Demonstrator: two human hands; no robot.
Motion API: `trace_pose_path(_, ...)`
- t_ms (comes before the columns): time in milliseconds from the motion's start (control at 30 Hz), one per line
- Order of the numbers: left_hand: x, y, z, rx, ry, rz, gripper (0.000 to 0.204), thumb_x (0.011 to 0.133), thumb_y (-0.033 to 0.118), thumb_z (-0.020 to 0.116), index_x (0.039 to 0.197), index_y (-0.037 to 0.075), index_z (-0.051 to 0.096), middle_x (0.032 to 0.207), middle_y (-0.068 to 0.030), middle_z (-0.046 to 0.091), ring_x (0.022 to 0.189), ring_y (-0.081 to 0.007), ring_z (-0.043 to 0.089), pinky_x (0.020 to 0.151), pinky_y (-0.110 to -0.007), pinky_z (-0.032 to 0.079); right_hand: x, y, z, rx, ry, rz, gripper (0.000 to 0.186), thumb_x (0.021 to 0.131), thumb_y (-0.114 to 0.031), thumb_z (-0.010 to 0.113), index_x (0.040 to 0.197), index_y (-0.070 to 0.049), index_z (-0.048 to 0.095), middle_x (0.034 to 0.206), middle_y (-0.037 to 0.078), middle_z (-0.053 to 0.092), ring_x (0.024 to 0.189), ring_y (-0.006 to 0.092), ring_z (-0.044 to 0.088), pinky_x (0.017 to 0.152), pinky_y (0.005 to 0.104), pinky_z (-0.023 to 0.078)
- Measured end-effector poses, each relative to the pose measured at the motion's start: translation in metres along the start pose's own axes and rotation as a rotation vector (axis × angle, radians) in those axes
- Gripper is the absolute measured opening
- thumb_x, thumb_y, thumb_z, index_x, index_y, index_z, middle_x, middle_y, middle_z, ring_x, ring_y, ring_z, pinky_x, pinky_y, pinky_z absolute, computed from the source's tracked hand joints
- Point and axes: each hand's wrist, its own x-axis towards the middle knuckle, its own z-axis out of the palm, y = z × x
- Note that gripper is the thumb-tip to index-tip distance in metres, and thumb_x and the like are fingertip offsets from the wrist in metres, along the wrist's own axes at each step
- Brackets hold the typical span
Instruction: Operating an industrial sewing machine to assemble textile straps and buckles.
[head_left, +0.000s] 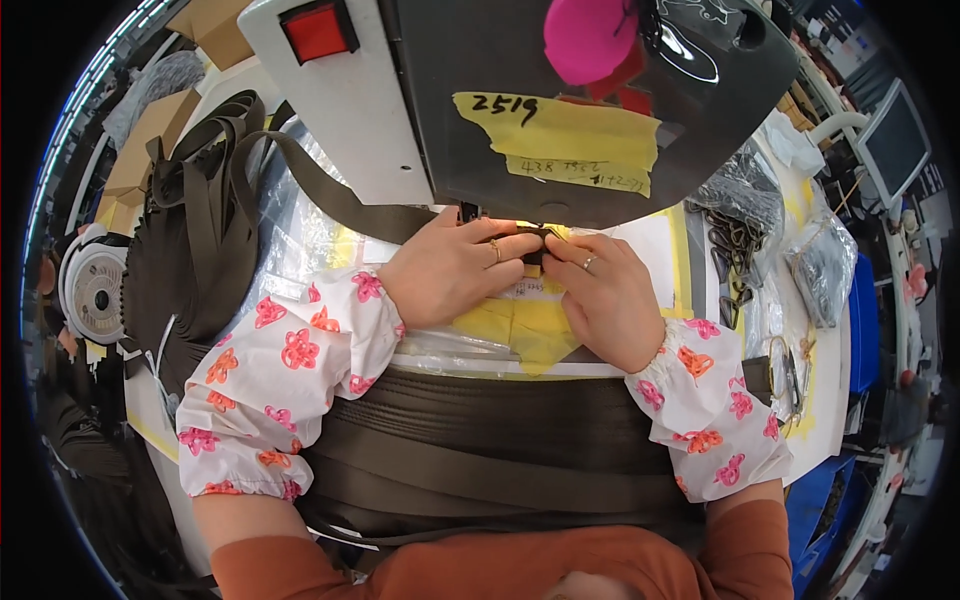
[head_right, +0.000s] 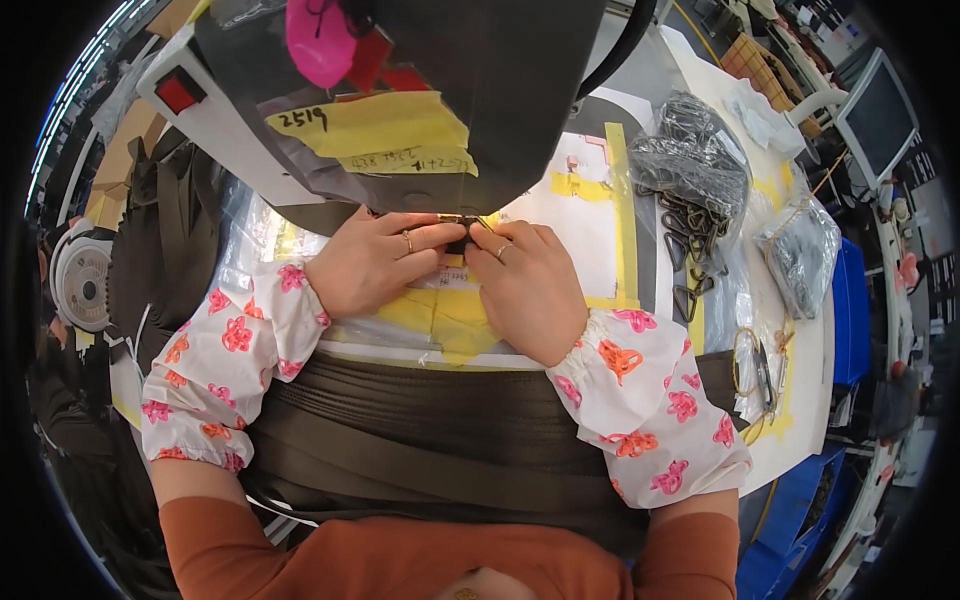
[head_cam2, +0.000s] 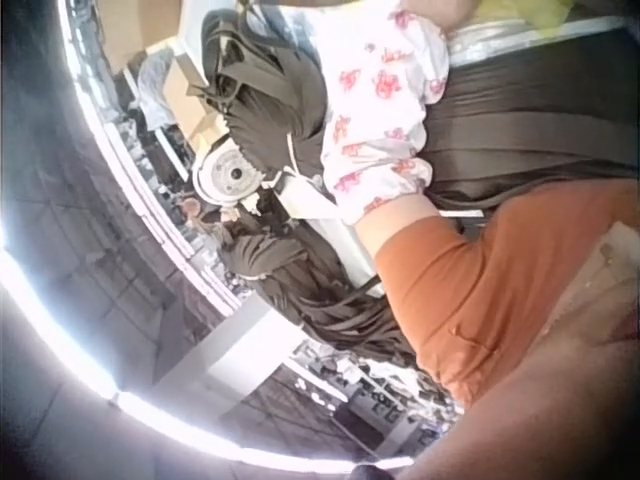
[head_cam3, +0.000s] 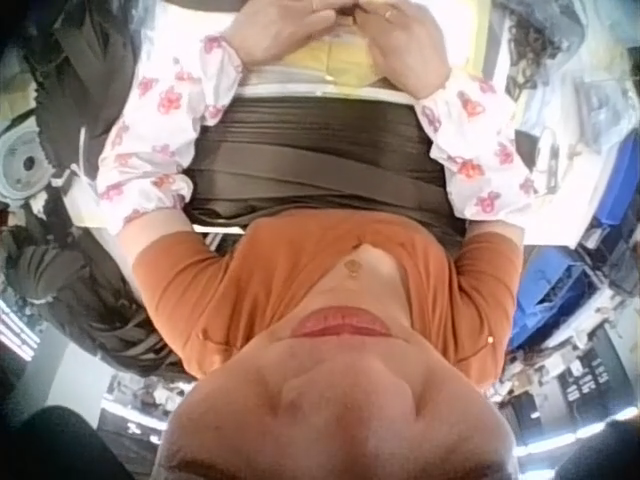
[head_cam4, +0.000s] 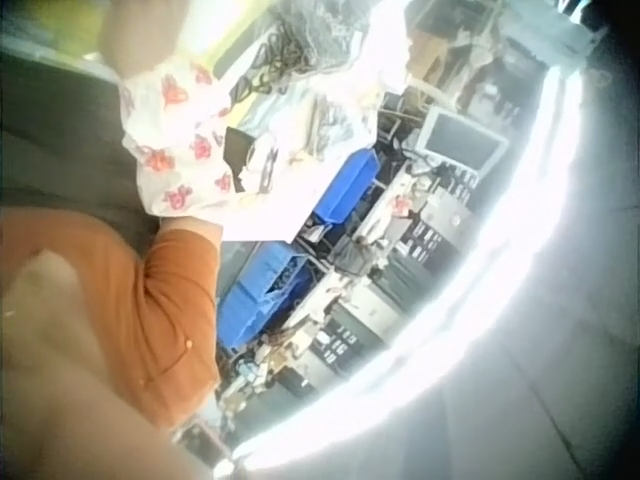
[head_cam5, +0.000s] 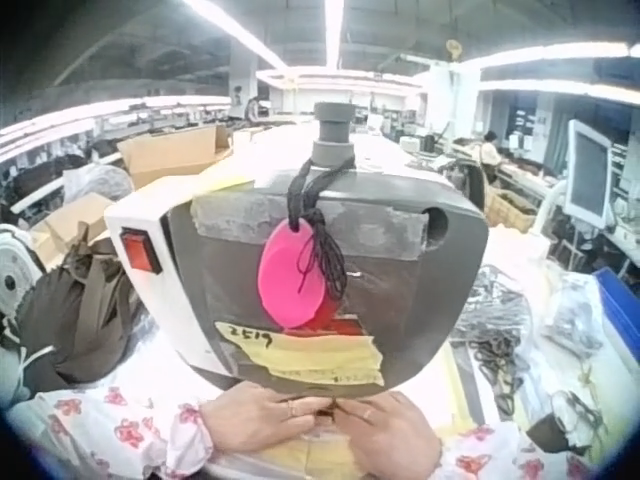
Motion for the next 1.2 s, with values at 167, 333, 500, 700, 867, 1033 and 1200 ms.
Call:
trace_pose_path(167,0.002,-0.002,0.003,0.042,-0.016,0.023,0.013,0.078,0.020,0.051,0.089,0.014,0.055,0.116,0.0023,0.052,0.108,-0.0152,0.046,0.071,-0.035,0.040,0.000,0.000,-0.001,0.005,-0.002,0.009,0.030,0.059,0.003,0.058,0.089,-0.001,0.062,0.100,0.009,0.061,0.095,0.0257,0.055,0.077,0.0366,0.045)
trace_pose_path(333,-0.003,-0.002,0.006,-0.022,0.009,-0.034,0.012,0.077,0.019,0.053,0.087,0.013,0.056,0.110,0.0030,0.056,0.105,-0.0151,0.049,0.071,-0.036,0.040,0.003,-0.003,0.001,-0.046,0.018,-0.019,0.021,0.064,-0.005,0.058,0.084,-0.004,0.064,0.098,0.005,0.063,0.091,0.0193,0.055,0.082,0.0326,0.041)
trace_pose_path(500,-0.003,-0.005,0.014,-0.116,0.104,-0.067,0.011,0.073,0.015,0.059,0.083,0.012,0.057,0.104,0.0036,0.059,0.098,-0.0145,0.053,0.069,-0.034,0.040,0.004,-0.002,0.000,-0.061,-0.026,0.002,0.021,0.066,-0.006,0.057,0.086,-0.005,0.065,0.100,0.004,0.063,0.092,0.0183,0.055,0.086,0.0341,0.039)
trace_pose_path(700,0.004,-0.010,0.017,-0.256,0.185,-0.200,0.009,0.075,0.012,0.061,0.084,0.011,0.062,0.088,-0.0014,0.063,0.073,-0.0222,0.060,0.058,-0.033,0.046,0.007,0.007,0.002,-0.073,-0.035,0.027,0.025,0.065,-0.002,0.058,0.089,-0.006,0.065,0.100,0.003,0.063,0.093,0.0188,0.055,0.087,0.0389,0.037)
trace_pose_path(867,0.006,-0.015,0.017,-0.364,0.173,-0.338,0.014,0.076,0.011,0.060,0.088,0.014,0.065,0.080,-0.0061,0.063,0.068,-0.0260,0.060,0.059,-0.035,0.048,0.013,0.013,-0.001,-0.064,-0.085,0.084,0.019,0.071,-0.006,0.057,0.088,-0.008,0.066,0.092,0.000,0.064,0.093,0.0160,0.055,0.093,0.0426,0.034)
trace_pose_path(1033,0.005,-0.025,0.022,-0.273,0.273,-0.220,0.016,0.074,0.012,0.060,0.089,0.016,0.066,0.072,-0.0078,0.059,0.068,-0.0265,0.058,0.057,-0.036,0.046,0.022,0.014,0.000,-0.028,-0.146,0.090,0.022,0.070,-0.006,0.056,0.090,-0.008,0.065,0.079,0.003,0.064,0.084,0.0191,0.056,0.090,0.0400,0.035)
trace_pose_path(1200,0.003,-0.022,0.018,-0.144,0.337,-0.196,0.015,0.074,0.015,0.062,0.087,0.012,0.065,0.071,-0.0087,0.057,0.071,-0.0289,0.056,0.062,-0.038,0.045,0.021,0.012,0.000,-0.042,-0.119,0.066,0.025,0.069,-0.001,0.052,0.090,-0.003,0.064,0.080,0.012,0.064,0.070,0.0286,0.059,0.065,0.0391,0.041)
